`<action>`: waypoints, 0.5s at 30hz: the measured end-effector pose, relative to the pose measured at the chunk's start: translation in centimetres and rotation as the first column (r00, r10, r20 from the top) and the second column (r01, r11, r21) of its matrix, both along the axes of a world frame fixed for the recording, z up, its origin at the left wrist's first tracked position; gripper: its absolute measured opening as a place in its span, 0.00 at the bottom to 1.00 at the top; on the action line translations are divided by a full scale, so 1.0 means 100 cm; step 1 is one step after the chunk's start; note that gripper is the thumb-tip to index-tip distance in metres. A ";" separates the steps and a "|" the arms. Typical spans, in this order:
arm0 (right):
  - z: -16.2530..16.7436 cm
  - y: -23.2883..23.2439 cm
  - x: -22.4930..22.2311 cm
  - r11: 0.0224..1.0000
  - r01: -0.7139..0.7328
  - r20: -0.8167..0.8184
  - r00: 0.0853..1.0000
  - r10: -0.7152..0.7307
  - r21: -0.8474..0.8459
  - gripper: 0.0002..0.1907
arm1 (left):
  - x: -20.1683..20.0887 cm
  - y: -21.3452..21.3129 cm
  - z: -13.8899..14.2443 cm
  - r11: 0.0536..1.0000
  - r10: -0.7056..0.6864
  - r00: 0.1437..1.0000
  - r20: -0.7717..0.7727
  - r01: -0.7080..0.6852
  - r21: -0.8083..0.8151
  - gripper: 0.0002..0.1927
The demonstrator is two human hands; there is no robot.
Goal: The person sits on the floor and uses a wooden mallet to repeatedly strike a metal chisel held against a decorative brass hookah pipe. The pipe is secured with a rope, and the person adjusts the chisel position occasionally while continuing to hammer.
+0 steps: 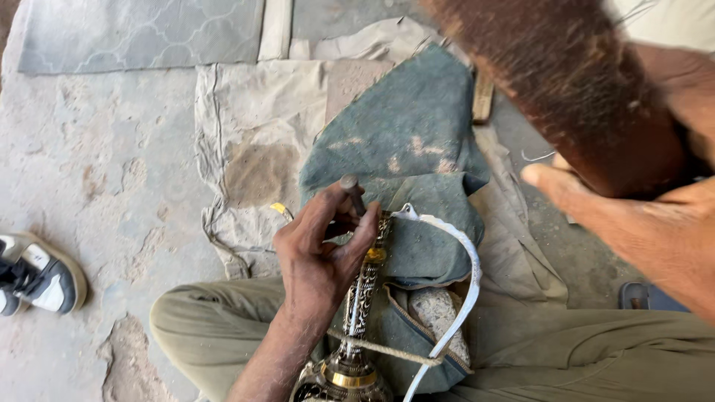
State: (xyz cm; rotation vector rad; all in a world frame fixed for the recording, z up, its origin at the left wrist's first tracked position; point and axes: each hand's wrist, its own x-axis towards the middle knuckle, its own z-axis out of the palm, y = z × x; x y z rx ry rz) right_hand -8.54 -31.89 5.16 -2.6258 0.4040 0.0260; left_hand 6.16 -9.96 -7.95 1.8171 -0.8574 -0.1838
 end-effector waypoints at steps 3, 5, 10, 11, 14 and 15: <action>-0.008 0.001 -0.011 0.914 -0.005 -0.230 0.968 -0.097 -0.406 0.40 | -0.001 0.001 0.004 0.999 -0.020 0.999 0.025 0.021 -0.033 0.18; -0.017 -0.006 -0.021 0.886 0.074 -0.248 0.946 -0.207 -0.458 0.37 | -0.001 0.003 0.009 0.998 -0.028 0.998 0.061 0.032 -0.059 0.17; -0.050 -0.029 -0.033 0.926 0.297 0.108 0.939 -0.327 0.232 0.18 | 0.002 0.013 0.018 0.997 -0.078 0.995 0.064 0.078 0.002 0.13; -0.053 -0.034 -0.036 0.917 0.258 0.161 0.935 -0.316 0.304 0.18 | 0.002 0.012 0.017 0.996 -0.091 0.995 0.035 0.092 -0.007 0.13; -0.064 -0.045 -0.043 0.880 0.190 0.270 0.905 -0.329 0.436 0.15 | 0.000 0.008 0.012 0.994 -0.110 0.993 -0.038 0.110 -0.011 0.12; -0.065 -0.047 -0.043 0.875 0.210 0.276 0.894 -0.352 0.436 0.15 | -0.001 0.007 0.011 0.995 -0.098 0.994 -0.047 0.098 0.004 0.12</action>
